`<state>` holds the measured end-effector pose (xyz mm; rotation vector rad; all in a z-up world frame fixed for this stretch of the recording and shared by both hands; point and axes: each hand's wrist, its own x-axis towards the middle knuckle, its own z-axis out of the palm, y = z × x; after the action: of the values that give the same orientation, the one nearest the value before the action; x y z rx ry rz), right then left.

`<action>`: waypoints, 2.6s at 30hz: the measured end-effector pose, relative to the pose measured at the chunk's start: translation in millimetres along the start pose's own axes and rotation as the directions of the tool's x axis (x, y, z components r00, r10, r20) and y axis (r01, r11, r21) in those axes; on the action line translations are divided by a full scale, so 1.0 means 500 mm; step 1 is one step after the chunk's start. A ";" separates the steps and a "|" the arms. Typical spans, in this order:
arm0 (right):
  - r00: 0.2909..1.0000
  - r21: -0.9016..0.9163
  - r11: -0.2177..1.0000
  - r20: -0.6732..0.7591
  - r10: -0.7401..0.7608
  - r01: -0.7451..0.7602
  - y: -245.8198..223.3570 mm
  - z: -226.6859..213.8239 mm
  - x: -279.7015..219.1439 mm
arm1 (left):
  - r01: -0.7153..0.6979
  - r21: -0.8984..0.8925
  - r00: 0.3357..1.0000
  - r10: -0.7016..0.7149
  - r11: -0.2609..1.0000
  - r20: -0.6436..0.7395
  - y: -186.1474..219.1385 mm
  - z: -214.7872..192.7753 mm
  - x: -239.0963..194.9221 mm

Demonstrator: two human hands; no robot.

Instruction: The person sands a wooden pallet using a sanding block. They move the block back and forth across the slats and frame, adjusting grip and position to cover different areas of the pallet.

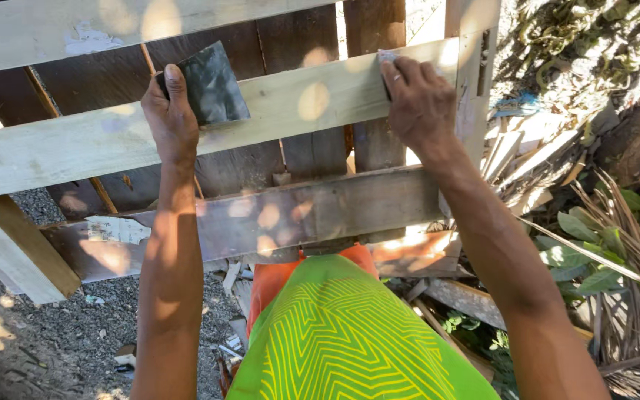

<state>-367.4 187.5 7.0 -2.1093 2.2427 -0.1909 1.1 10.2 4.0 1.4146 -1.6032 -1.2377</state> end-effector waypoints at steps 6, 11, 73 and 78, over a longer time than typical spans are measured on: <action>0.999 0.125 0.992 0.044 0.018 -0.024 0.001 -0.062 -0.002 | -0.019 0.048 1.000 0.019 0.999 0.003 0.004 -0.001 0.023; 0.998 0.073 0.995 0.026 0.066 -0.067 -0.027 -0.047 0.001 | 0.025 0.058 1.000 -0.025 0.998 0.012 0.011 -0.004 0.024; 0.871 0.592 0.780 -0.255 0.420 -0.202 0.104 -0.300 -0.491 | 0.230 -0.502 0.946 -0.312 0.834 -0.085 0.029 0.277 -0.190; 0.946 0.063 0.955 -0.169 -0.277 0.291 0.306 -0.223 -0.309 | -0.007 -0.519 0.986 -0.081 0.855 -0.148 0.015 0.268 -0.101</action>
<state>-523.0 356.1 91.0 -2.4392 1.9496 -0.4771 -114.2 89.0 -28.4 1.1620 -1.0220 -1.4020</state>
